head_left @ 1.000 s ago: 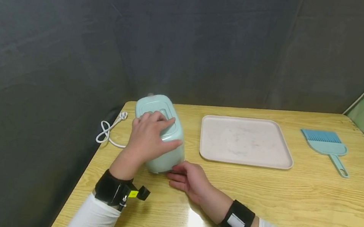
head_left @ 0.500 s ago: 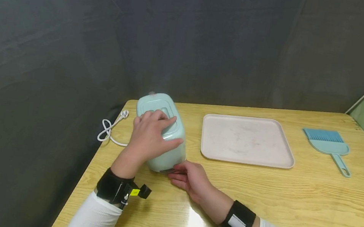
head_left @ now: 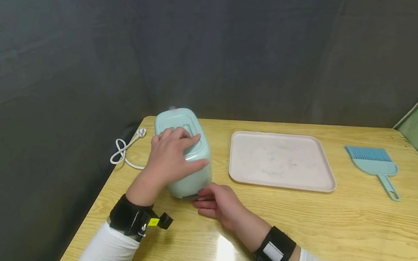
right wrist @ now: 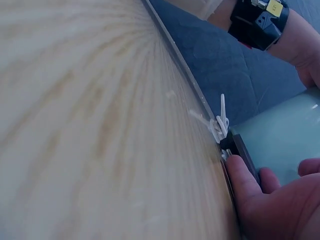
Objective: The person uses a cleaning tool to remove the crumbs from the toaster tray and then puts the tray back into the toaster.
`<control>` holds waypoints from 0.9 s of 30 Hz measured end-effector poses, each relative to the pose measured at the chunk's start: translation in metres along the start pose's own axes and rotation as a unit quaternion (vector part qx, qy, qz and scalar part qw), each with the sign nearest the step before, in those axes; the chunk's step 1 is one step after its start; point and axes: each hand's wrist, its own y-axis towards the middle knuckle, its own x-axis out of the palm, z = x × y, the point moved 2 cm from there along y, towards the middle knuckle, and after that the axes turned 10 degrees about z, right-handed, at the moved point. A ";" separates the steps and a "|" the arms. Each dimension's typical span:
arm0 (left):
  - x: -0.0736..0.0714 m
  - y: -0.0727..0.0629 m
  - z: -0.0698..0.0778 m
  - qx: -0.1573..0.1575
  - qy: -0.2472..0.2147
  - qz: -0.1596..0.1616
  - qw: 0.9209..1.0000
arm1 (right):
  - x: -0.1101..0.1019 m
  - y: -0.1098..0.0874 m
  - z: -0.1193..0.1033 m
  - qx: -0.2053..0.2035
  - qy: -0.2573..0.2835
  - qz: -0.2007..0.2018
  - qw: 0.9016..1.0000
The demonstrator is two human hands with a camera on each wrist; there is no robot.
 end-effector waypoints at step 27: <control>-0.001 0.000 -0.001 -0.001 -0.004 0.000 1.000 | -0.015 -0.011 -0.005 0.011 -0.049 -0.053 0.997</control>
